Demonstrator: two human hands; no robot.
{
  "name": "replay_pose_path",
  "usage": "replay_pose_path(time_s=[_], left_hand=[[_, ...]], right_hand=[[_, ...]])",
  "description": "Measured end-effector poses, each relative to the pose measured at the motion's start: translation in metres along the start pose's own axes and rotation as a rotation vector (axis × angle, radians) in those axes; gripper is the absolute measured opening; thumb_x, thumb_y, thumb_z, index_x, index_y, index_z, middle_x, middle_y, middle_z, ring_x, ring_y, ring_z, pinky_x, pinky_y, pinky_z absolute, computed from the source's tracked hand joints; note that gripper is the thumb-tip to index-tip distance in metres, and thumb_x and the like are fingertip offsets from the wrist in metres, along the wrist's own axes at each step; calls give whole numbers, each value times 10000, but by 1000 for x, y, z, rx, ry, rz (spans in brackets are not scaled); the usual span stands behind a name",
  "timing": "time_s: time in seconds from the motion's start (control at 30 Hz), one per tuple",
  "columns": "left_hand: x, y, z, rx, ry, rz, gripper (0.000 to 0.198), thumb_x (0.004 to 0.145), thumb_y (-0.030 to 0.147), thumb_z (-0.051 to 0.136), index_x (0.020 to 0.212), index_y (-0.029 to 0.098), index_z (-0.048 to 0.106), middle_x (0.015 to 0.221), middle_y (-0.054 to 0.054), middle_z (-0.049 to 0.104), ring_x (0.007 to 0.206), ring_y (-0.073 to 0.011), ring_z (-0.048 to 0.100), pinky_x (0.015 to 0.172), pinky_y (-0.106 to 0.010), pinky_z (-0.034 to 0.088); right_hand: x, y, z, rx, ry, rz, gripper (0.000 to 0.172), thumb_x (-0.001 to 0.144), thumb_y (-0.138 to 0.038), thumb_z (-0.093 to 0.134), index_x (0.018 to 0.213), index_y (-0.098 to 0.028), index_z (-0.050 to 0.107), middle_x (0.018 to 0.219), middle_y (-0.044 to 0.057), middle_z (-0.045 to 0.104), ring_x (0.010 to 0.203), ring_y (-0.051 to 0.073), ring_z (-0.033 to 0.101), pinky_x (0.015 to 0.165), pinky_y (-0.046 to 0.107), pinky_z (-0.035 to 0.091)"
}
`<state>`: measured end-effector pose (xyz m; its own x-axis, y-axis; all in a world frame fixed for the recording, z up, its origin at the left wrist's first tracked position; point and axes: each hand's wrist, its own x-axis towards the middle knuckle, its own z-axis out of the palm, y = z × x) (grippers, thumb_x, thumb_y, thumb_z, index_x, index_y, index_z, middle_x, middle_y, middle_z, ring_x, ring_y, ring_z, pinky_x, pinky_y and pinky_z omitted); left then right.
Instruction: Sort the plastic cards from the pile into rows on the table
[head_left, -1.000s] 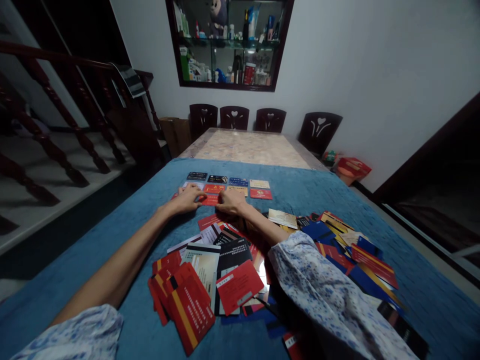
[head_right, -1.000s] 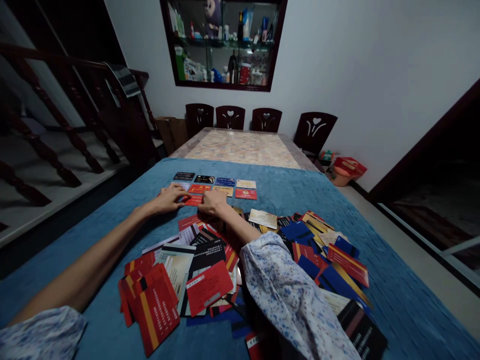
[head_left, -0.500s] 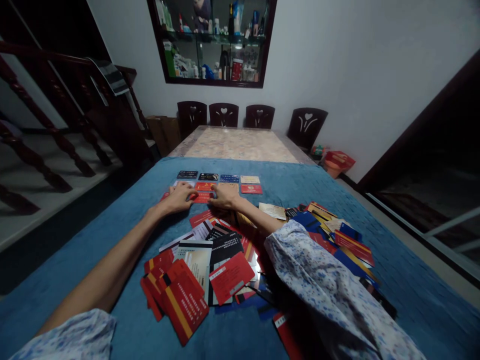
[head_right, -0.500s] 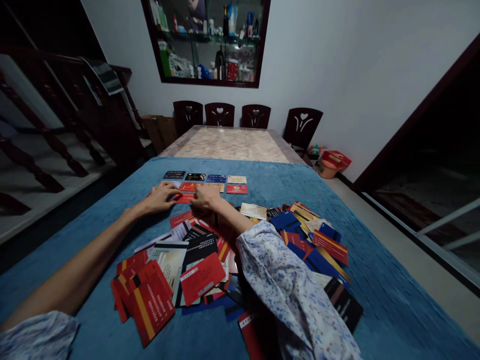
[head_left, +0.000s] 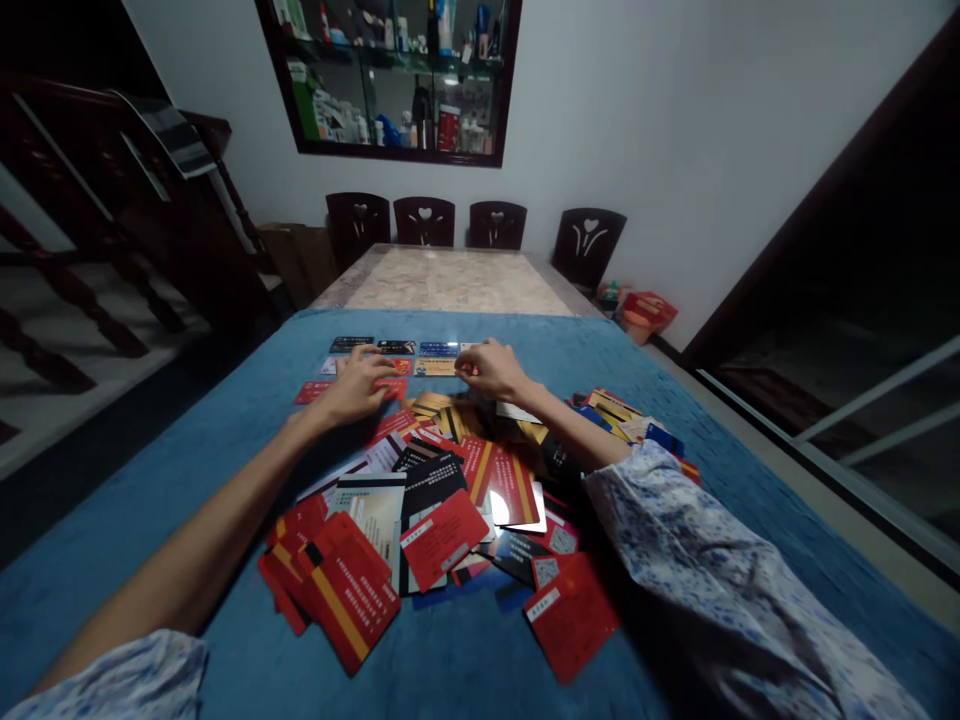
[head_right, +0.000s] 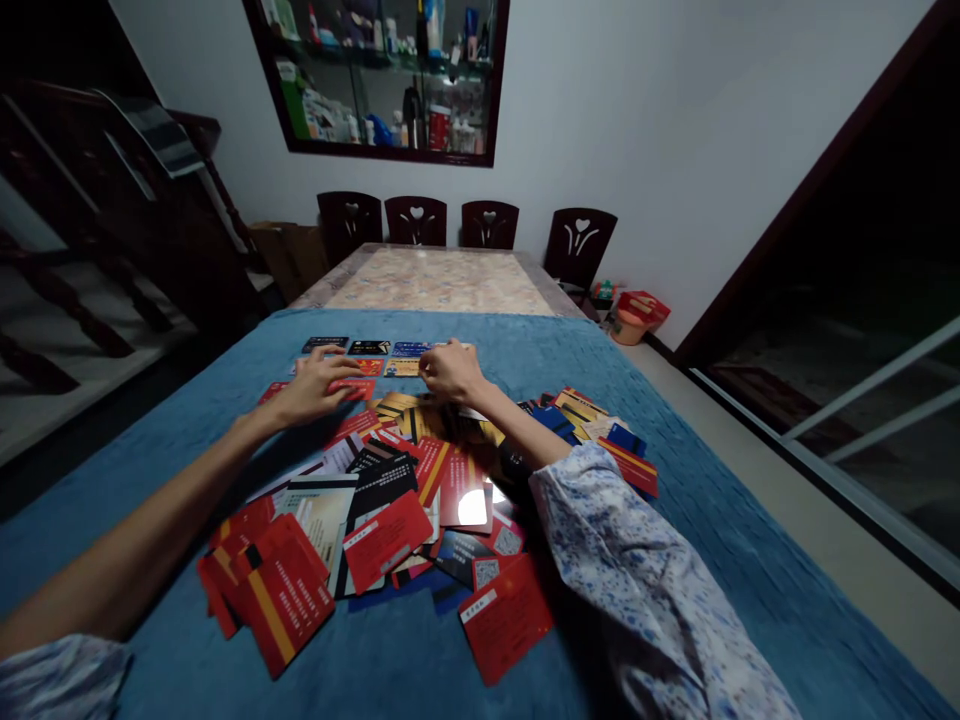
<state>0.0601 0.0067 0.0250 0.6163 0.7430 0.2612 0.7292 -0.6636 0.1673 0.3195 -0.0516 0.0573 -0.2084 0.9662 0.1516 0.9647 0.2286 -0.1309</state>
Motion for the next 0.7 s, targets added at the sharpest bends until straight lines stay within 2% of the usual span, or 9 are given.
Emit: replay_pose_path(time_s=[0.17, 0.37, 0.57, 0.7], left_hand=[[1, 21, 2, -18, -21, 64, 335, 884, 260, 492, 1109, 209, 734, 1284, -115, 650, 1331, -367, 364, 997, -569, 341], [3, 46, 15, -22, -73, 192, 290, 892, 253, 521, 1089, 229, 732, 1245, -99, 662, 1345, -347, 357, 1062, -567, 278], [7, 79, 27, -42, -91, 314, 283, 946, 244, 492, 1122, 222, 713, 1237, -108, 668, 1344, -341, 357, 1067, -571, 263], [16, 100, 29, -56, -143, 378, 321, 960, 240, 473, 1205, 236, 680, 1281, -115, 647, 1357, -348, 346, 1083, -597, 253]], right_hand=[[-22, 23, -1, 12, 63, 29, 272, 927, -271, 517, 1031, -240, 766, 1078, 46, 749, 1055, 256, 554, 837, 328, 364], [-46, 48, 6, -8, 77, 47, 257, 937, -280, 516, 973, -226, 765, 1044, 66, 745, 1004, 239, 540, 823, 326, 350], [-72, 70, 8, -4, 37, 75, 254, 919, -272, 540, 1033, -234, 764, 1060, 77, 738, 1022, 246, 538, 839, 338, 369], [-86, 82, 7, -9, 5, 42, 284, 912, -350, 574, 1100, -233, 751, 1138, 113, 704, 1045, 264, 523, 845, 365, 384]])
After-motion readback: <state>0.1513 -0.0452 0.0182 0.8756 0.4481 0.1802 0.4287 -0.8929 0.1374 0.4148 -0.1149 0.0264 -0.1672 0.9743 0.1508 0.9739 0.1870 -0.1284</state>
